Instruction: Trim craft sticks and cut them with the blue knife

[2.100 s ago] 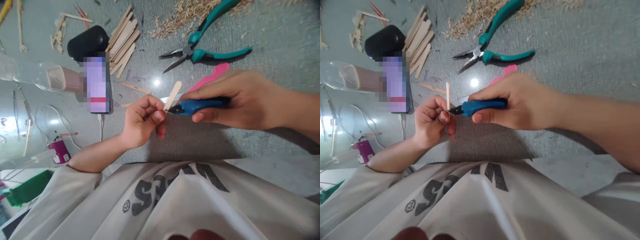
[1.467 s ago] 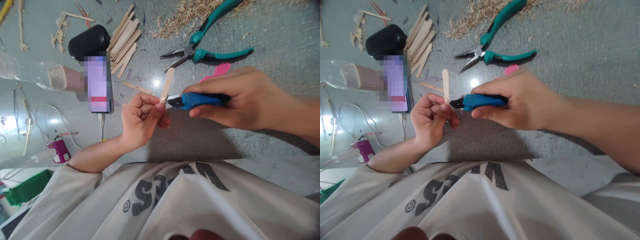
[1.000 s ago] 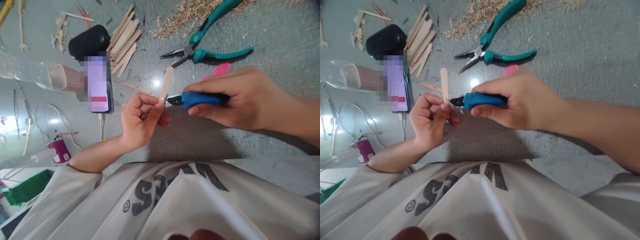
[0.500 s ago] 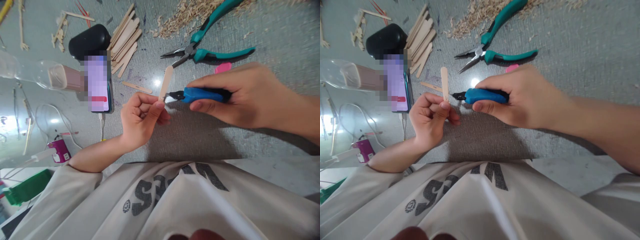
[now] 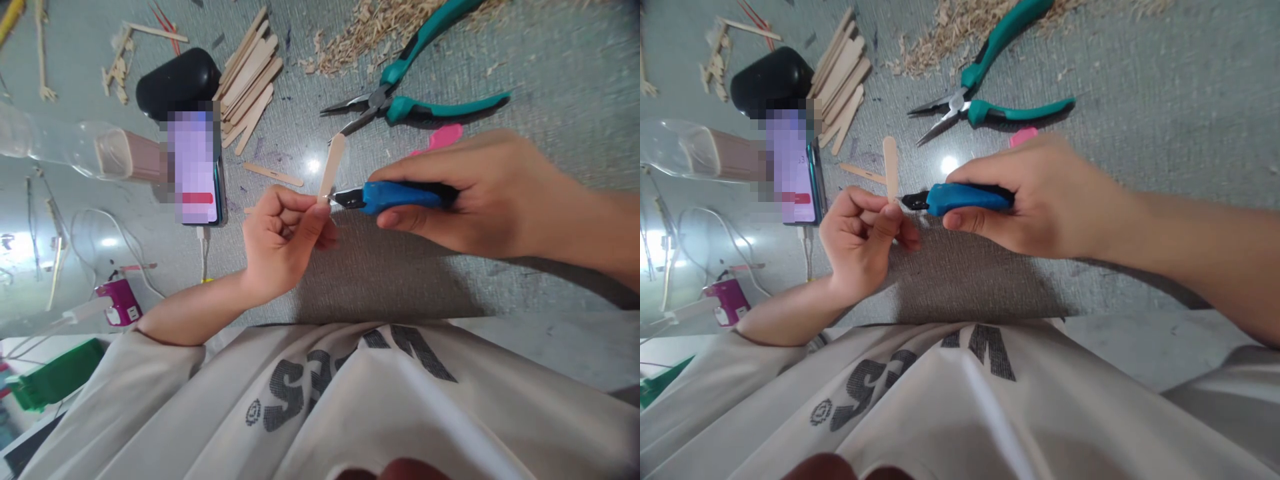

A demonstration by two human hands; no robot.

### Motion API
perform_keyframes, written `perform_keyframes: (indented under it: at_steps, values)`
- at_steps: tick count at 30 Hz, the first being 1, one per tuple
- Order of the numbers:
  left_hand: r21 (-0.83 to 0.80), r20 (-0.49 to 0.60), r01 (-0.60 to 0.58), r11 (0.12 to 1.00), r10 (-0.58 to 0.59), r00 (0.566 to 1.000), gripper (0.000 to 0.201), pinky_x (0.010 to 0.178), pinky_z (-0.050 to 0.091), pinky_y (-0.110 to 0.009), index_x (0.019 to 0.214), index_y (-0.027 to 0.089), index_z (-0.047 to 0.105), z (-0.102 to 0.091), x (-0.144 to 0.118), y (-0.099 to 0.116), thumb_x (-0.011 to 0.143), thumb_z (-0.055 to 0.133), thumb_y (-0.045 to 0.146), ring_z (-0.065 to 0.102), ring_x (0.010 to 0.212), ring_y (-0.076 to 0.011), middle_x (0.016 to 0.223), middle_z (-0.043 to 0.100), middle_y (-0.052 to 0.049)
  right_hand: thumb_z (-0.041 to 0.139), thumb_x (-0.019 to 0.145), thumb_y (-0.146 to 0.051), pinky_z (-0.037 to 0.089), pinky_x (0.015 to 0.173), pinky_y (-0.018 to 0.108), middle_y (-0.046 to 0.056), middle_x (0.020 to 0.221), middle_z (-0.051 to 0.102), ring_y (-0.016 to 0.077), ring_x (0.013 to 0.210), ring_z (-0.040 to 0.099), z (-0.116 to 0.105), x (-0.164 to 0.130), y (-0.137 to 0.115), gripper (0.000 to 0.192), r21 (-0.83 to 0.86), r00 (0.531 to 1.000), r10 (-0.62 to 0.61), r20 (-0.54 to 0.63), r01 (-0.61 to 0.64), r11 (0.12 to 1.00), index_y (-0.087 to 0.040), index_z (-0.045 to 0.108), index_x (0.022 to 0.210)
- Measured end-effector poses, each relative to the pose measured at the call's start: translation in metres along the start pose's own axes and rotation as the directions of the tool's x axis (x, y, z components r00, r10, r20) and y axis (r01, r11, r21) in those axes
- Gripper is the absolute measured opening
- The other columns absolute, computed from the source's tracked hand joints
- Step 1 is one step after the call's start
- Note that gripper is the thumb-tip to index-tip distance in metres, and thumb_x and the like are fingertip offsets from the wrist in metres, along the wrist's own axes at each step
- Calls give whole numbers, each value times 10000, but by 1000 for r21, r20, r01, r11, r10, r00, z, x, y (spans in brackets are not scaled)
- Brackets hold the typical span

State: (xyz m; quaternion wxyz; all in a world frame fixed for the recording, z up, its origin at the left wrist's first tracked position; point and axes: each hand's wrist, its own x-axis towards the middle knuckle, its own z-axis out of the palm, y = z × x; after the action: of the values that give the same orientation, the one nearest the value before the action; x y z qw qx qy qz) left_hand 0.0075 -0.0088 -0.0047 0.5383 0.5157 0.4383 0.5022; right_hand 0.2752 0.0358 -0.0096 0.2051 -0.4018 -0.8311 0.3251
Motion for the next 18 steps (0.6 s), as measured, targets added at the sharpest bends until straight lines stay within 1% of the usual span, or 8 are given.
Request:
perform_keyframes:
  at_steps: [5, 10, 13, 16, 17, 18]
  values:
    - [49, -3, 10, 999, -10, 1000, 395, 479, 598, -162, 1042, 240, 641, -1, -4, -2, 1151, 852, 556, 787, 542, -95, 776, 866, 63, 385, 1155, -998, 425, 595, 382, -30, 728, 708, 145, 609, 596, 2, 0, 0, 830, 7, 1000, -9, -24, 9, 1000, -331, 848, 982]
    - [33, 9, -4, 999, 3, 1000, 387, 512, 642, -172, 1044, 236, 632, -1, -4, -4, 1144, 870, 524, 817, 577, -105, 800, 871, 58, 379, 1139, -1016, 439, 623, 388, -20, 757, 724, 163, 630, 589, 1, -1, 0, 843, -3, 1000, 11, 14, -11, 1000, -335, 859, 1013]
    - [24, 15, -8, 1000, 7, 1000, 365, 503, 627, -171, 1041, 238, 629, -1, -3, -3, 1154, 864, 494, 815, 578, -105, 809, 875, 54, 387, 1139, -1010, 446, 652, 393, -14, 778, 730, 171, 648, 583, -1, -1, -5, 836, -9, 998, 50, 24, -50, 999, -336, 866, 1018]
    - [42, 14, 23, 999, -24, 1000, 369, 486, 610, -179, 1031, 245, 620, 0, -3, 1, 1162, 850, 501, 794, 551, -106, 778, 865, 54, 422, 1136, -996, 458, 652, 407, -5, 795, 755, 185, 655, 610, -1, -2, -9, 806, 6, 997, 65, 34, -65, 998, -346, 882, 1008]
    - [45, 13, 31, 999, -31, 999, 389, 482, 608, -184, 1024, 248, 612, 0, -4, 2, 1158, 851, 525, 788, 543, -108, 766, 860, 55, 442, 1119, -1009, 472, 658, 410, -8, 797, 766, 190, 659, 626, 0, -2, -9, 800, -4, 996, 89, 12, -89, 996, -354, 887, 1003]
    - [44, 11, 35, 998, -36, 999, 415, 480, 609, -188, 1015, 252, 600, 1, -5, 3, 1151, 853, 551, 784, 537, -110, 759, 858, 54, 465, 1088, -1037, 487, 664, 412, -13, 792, 772, 191, 656, 636, 1, -3, -9, 802, -18, 991, 128, -50, -129, 991, -366, 891, 986]
